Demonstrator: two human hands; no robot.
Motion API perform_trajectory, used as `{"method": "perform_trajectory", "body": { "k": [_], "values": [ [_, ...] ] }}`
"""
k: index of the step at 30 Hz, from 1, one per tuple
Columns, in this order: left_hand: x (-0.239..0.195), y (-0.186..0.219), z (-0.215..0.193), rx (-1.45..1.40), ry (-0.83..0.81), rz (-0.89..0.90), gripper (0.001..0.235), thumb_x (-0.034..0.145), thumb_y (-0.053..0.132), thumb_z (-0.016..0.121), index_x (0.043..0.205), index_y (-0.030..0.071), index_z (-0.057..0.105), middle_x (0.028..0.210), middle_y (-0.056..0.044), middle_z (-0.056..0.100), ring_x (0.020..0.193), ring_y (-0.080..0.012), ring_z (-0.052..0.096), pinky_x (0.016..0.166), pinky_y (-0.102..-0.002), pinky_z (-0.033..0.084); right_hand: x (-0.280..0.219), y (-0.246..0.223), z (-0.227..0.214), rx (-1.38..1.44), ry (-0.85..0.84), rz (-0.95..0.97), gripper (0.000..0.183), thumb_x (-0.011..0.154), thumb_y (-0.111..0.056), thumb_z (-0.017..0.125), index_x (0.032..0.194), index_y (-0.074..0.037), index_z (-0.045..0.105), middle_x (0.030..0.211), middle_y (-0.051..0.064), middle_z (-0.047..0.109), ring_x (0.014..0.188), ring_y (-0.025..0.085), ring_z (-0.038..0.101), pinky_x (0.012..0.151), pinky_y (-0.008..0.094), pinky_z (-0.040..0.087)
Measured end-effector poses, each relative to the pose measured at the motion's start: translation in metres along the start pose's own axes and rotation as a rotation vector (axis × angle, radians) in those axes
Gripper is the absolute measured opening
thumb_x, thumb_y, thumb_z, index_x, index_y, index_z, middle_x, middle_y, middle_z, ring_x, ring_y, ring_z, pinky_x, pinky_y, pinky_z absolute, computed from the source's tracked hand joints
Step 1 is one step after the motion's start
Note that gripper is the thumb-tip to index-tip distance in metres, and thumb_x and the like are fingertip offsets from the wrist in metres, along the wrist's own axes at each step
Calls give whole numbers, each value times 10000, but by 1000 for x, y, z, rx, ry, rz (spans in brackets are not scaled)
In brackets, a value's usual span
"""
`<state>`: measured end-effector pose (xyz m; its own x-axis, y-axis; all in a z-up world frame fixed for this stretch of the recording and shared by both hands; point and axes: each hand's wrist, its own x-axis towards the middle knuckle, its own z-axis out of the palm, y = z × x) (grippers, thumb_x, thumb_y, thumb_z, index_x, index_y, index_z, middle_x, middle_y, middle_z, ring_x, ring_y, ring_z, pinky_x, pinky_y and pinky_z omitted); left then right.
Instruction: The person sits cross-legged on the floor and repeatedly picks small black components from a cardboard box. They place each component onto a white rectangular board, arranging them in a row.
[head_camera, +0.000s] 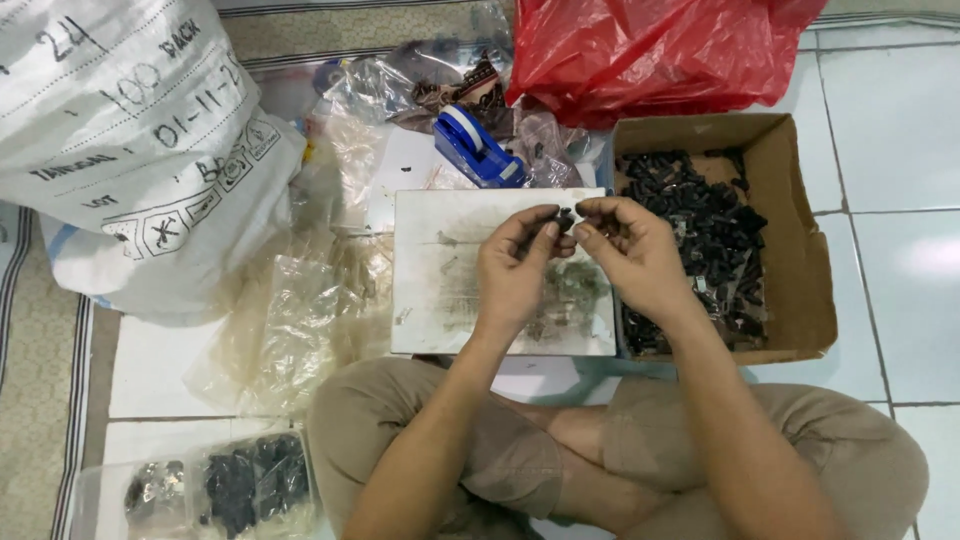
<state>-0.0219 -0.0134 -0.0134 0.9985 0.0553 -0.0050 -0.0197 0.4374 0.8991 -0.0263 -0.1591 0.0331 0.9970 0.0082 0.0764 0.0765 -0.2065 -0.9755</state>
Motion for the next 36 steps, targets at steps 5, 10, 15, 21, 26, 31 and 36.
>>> {"method": "perform_trajectory", "body": {
  "k": [5,10,15,21,26,31,36],
  "values": [
    [7,13,-1,49,22,12,225,1012,0,622,1231,-46,649,1004,-225,737,846,-217,736,735,-365,660,22,-4,9,-179,-49,-160,182,906,11,778,1085,22,752,826,129,647,775,206,659,665,307,545],
    [20,32,-24,290,140,10,256,1015,-9,550,1264,-5,613,1019,-202,740,841,-212,707,735,-342,618,59,-8,6,-317,-117,-288,171,900,-6,789,1067,-4,754,839,144,639,799,252,663,682,328,546],
    [29,30,-34,671,103,-284,428,967,48,492,1384,49,589,960,-182,764,909,-298,771,750,-412,640,86,22,20,-780,-236,-418,130,875,-99,765,994,-53,746,902,161,641,898,406,653,801,507,490],
    [27,20,-33,819,-103,-387,607,898,5,480,1505,10,484,1368,-337,589,1287,-468,581,1039,-578,493,82,64,31,-1078,-248,-348,139,885,-232,757,953,-122,706,1012,92,598,1042,332,583,900,452,408],
    [30,26,-28,833,-158,-411,633,891,-1,458,1523,-43,441,1417,-358,549,1317,-501,544,1052,-609,473,86,95,30,-1154,-225,-357,137,846,-303,776,941,-219,724,1068,34,609,1078,283,569,936,427,398],
    [22,39,-20,906,-199,-423,632,896,25,481,1526,-24,452,1407,-339,568,1297,-492,567,1030,-621,484,87,109,31,-1148,-229,-334,144,849,-306,776,955,-216,737,1090,38,630,1104,289,578,956,436,406],
    [21,52,-15,942,-228,-456,612,924,50,481,1530,-22,442,1445,-311,551,1360,-475,517,1088,-606,441,87,121,32,-1123,-241,-347,153,850,-272,777,988,-217,735,1082,36,635,1108,281,577,971,424,386]
  ]
}}
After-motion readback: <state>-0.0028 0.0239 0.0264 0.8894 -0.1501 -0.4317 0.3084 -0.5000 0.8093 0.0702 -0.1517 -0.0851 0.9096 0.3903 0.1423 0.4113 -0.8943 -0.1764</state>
